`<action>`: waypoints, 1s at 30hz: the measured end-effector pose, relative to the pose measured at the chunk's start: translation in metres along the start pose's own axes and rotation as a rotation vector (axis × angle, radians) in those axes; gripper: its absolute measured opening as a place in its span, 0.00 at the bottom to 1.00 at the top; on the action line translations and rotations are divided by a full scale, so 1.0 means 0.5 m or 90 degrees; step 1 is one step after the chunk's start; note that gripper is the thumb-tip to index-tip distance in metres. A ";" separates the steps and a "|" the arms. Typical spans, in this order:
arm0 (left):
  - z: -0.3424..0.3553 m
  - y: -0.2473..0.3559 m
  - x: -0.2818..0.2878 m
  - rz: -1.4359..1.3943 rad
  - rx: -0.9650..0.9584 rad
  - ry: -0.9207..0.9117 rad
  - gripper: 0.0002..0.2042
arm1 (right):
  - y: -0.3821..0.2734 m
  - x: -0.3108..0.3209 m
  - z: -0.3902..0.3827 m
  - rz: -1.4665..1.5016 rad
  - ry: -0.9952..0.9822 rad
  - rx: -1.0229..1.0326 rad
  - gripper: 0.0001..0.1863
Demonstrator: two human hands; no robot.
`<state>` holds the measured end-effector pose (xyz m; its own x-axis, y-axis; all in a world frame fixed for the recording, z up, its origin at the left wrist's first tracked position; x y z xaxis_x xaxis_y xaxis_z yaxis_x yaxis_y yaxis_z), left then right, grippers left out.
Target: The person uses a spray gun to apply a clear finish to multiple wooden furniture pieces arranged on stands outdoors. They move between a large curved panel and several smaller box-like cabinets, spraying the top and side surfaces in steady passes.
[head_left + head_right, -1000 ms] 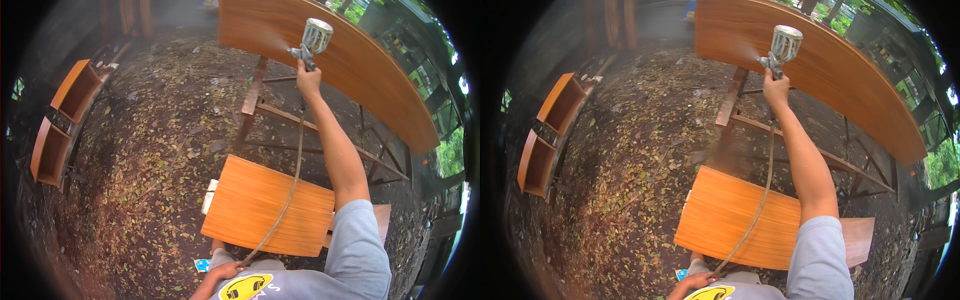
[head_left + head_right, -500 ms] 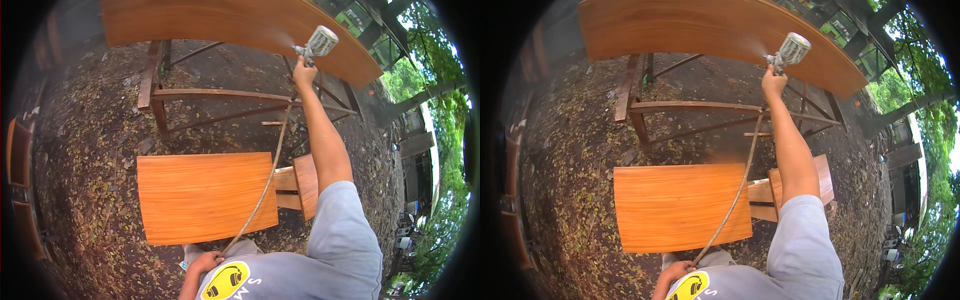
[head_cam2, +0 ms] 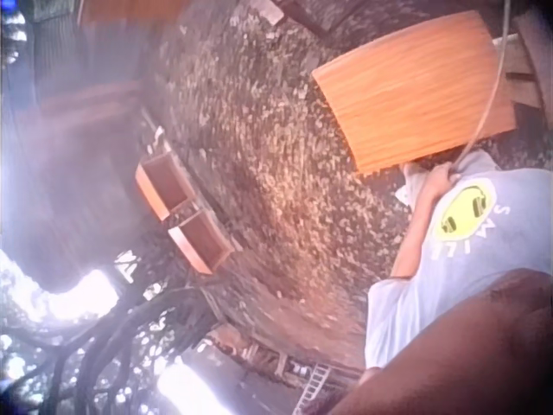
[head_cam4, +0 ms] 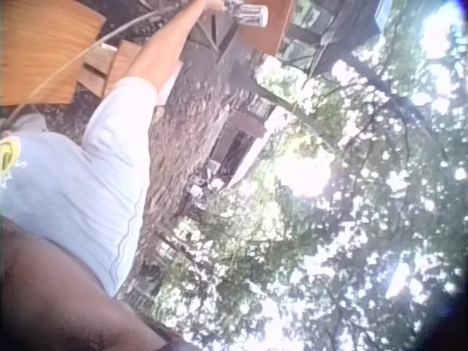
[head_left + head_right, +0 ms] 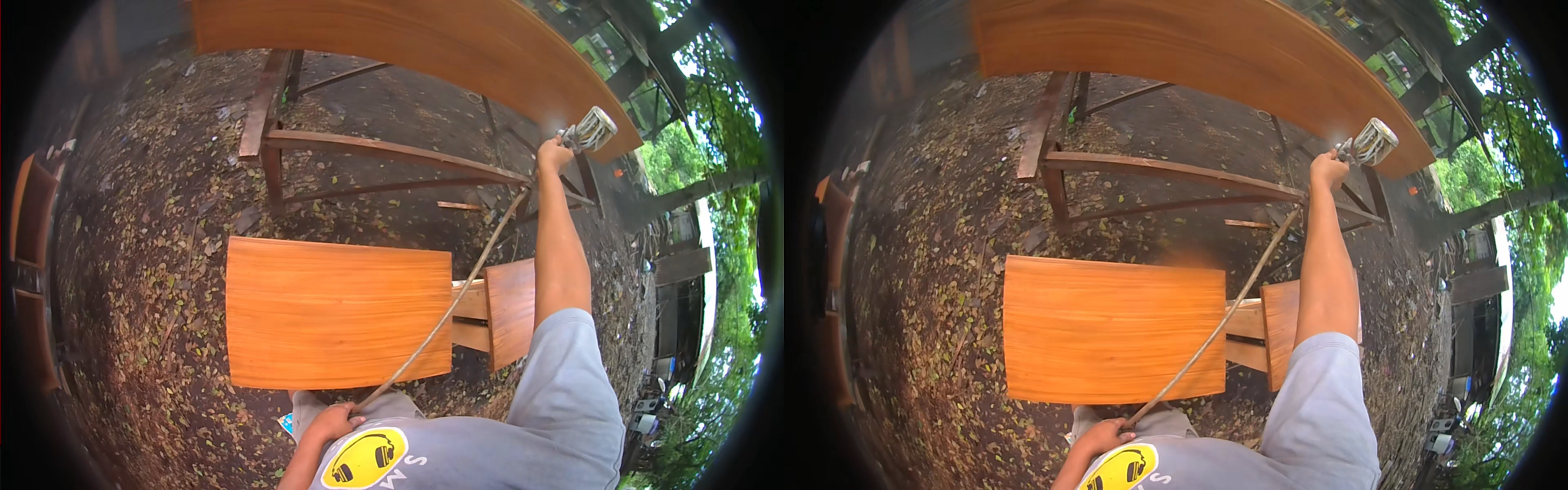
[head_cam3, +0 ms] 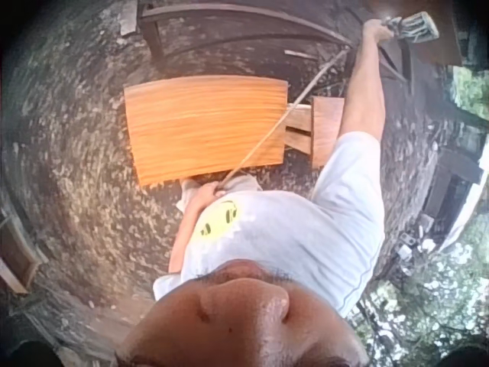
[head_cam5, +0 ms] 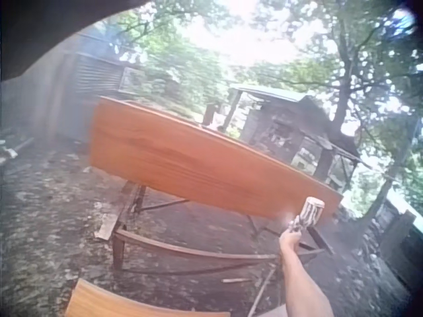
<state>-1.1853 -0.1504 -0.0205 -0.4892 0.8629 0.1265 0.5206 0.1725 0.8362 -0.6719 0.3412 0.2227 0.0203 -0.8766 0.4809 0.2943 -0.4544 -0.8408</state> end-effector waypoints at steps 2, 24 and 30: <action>-0.024 -0.021 0.011 0.005 0.034 -0.001 0.26 | 0.029 -0.043 0.024 0.080 -0.067 0.006 0.16; -0.140 -0.251 -0.076 -0.080 0.075 0.121 0.21 | -0.373 -0.236 -1.059 0.449 -0.740 0.158 0.13; -0.143 -0.246 -0.069 -0.094 0.082 0.166 0.20 | -0.435 -0.211 -1.200 0.390 -0.778 0.172 0.12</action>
<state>-1.2824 -0.2353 -0.0897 -0.7207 0.6756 0.1552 0.5063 0.3601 0.7836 -1.3111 0.4373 0.2054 0.9823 -0.1662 0.0860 0.1057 0.1135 -0.9879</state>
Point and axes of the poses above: each hand's wrist, its own z-axis towards the middle knuckle, its own x-axis out of the back of the hand, y = z × x, the point moved 5 cm from there along z, towards the middle knuckle, and after that the axes turned 14 degrees about -x, right-handed, at the moved point
